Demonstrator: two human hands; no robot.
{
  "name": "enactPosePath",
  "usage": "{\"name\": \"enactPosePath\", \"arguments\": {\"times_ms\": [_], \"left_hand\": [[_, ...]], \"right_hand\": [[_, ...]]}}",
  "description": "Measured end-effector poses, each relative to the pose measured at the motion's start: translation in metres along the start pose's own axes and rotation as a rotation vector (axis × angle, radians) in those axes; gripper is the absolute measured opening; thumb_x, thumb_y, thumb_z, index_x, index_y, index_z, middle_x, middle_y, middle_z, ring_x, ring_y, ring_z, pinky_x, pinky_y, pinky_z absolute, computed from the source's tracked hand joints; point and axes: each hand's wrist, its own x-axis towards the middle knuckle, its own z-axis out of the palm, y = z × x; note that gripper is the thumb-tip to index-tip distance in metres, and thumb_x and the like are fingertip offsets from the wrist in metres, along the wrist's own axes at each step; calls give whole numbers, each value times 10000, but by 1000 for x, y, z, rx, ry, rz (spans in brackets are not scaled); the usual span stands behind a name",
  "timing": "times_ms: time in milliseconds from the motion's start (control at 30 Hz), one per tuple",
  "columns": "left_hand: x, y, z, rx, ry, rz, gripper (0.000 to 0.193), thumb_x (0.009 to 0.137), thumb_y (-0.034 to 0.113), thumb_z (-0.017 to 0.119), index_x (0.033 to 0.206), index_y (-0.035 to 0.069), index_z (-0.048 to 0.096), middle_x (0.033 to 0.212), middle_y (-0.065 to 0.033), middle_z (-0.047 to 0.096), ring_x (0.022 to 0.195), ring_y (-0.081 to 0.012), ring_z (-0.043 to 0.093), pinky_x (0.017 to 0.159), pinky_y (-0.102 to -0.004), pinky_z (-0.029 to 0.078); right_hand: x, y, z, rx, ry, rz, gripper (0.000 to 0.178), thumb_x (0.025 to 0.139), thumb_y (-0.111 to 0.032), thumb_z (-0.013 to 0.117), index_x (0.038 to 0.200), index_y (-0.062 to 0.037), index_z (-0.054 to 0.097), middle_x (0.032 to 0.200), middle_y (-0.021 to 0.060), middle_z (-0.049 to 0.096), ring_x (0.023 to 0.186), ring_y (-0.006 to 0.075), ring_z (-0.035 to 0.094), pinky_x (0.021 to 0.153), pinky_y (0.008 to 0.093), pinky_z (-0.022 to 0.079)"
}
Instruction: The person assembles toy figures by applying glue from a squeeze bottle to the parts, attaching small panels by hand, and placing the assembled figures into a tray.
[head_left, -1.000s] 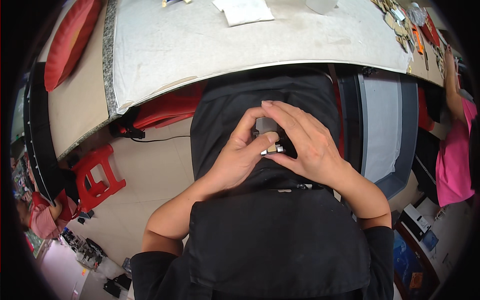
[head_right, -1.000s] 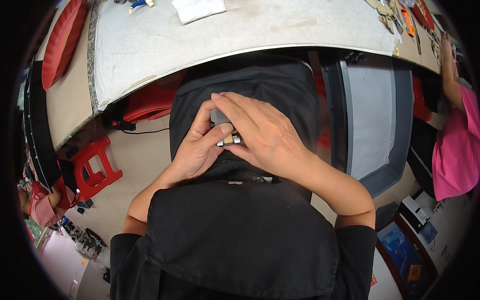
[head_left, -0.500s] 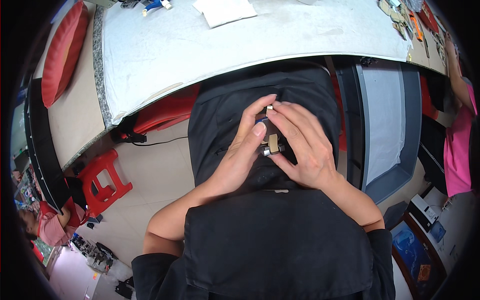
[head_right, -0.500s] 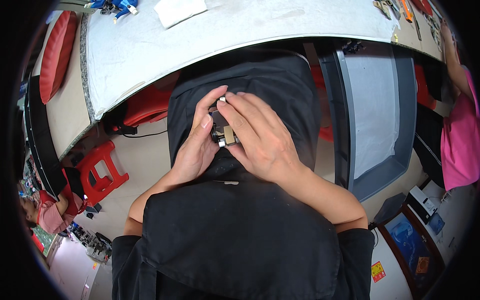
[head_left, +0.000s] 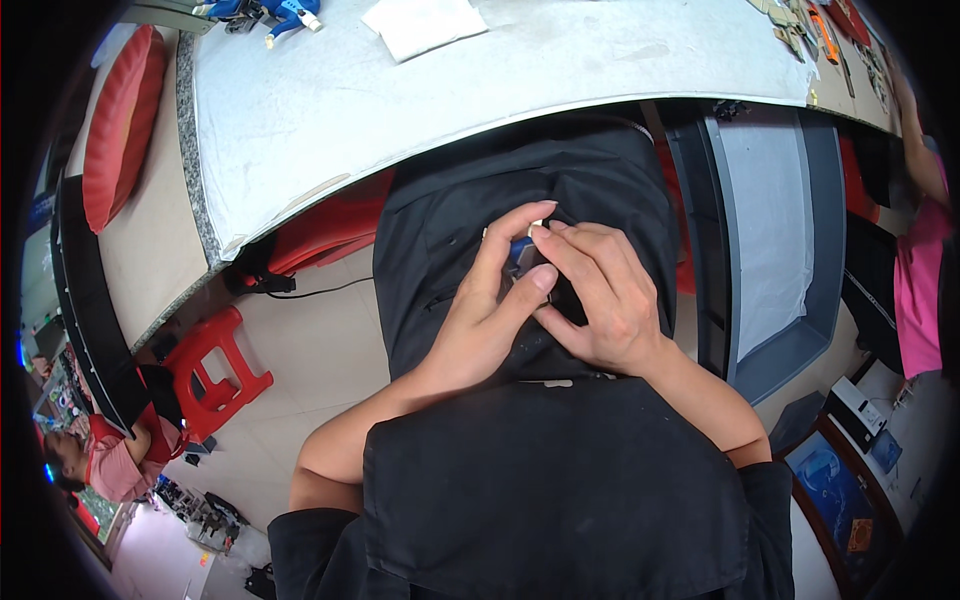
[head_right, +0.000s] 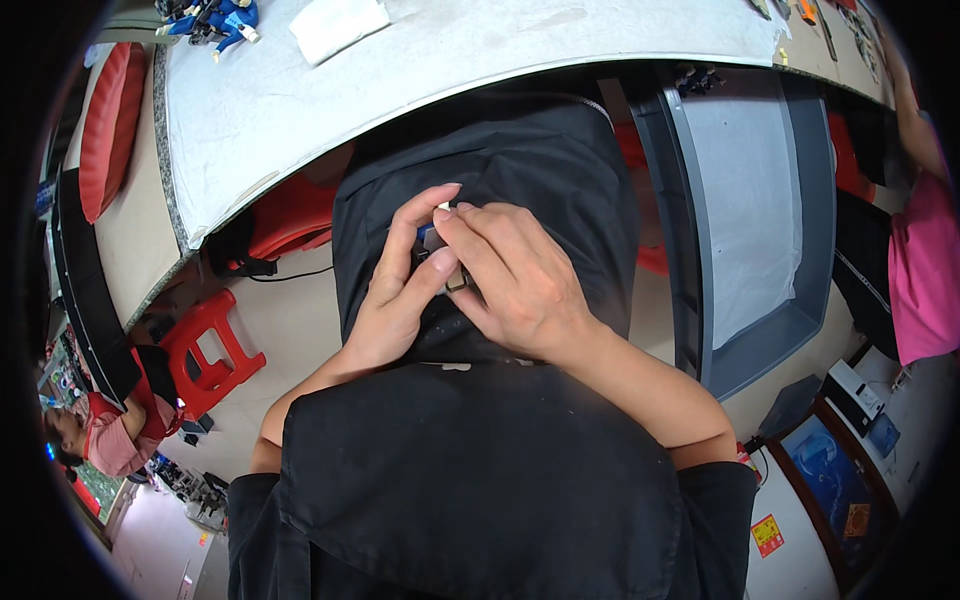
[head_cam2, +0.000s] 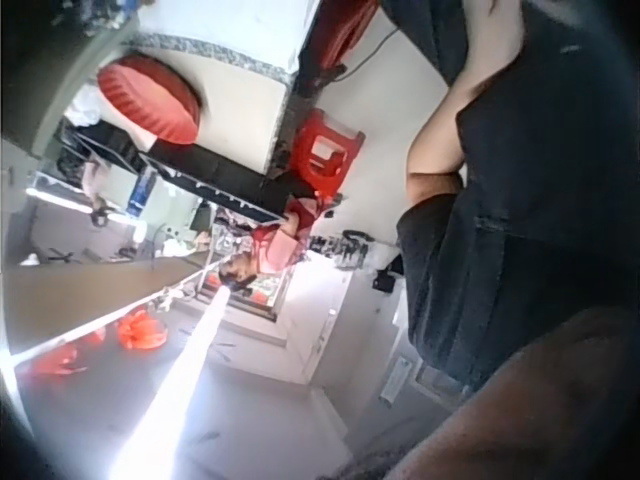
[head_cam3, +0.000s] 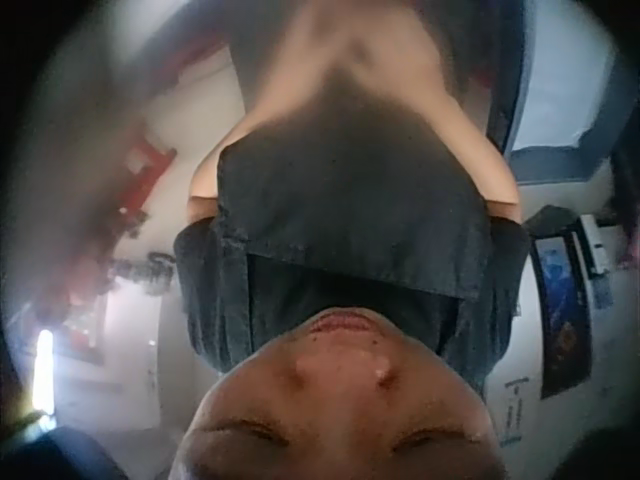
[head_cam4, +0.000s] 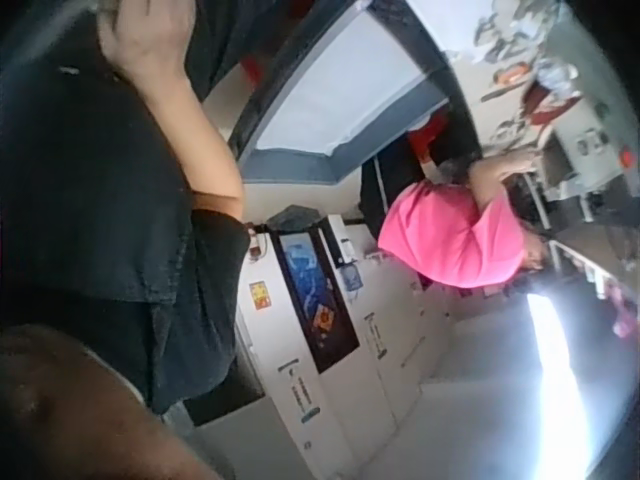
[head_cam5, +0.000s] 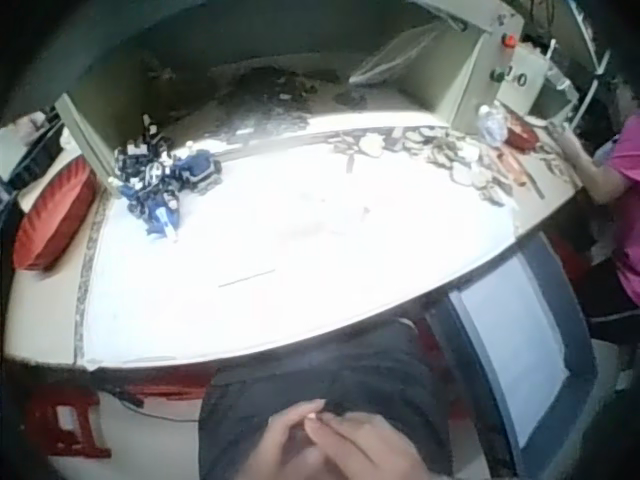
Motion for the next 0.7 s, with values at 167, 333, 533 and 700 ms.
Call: {"name": "enactPosePath", "arguments": {"times_ms": [167,333,533,700], "left_hand": [[4,-3,-4,-26,20,-85,441,873,-13,450,1291,94,356,1148,-61,458,975,-93,459,811,-217,403],[2,-13,-8,-260,6,-162,477,853,-59,414,1295,104,338,1188,-60,415,961,-95,461,810,-221,405],[1,-14,-8,-278,13,-198,504,832,-81,392,1296,107,332,1189,-62,396,978,-102,456,823,-223,401],[1,-15,-8,-237,10,-175,510,828,-87,388,1295,111,332,1183,-70,396,977,-101,454,826,-226,399]], "right_hand": [[5,-9,3,-66,-81,76,570,508,18,712,1059,27,567,949,134,550,841,282,574,705,333,489],[5,-10,7,-32,-93,101,567,505,21,710,1053,38,565,943,136,549,845,277,564,702,330,489],[0,-4,11,-14,-89,82,584,481,23,705,1047,52,563,949,136,551,851,276,563,709,330,489],[0,-5,11,-9,-92,80,587,475,23,701,1044,56,563,952,133,556,853,276,564,711,329,492]]}}
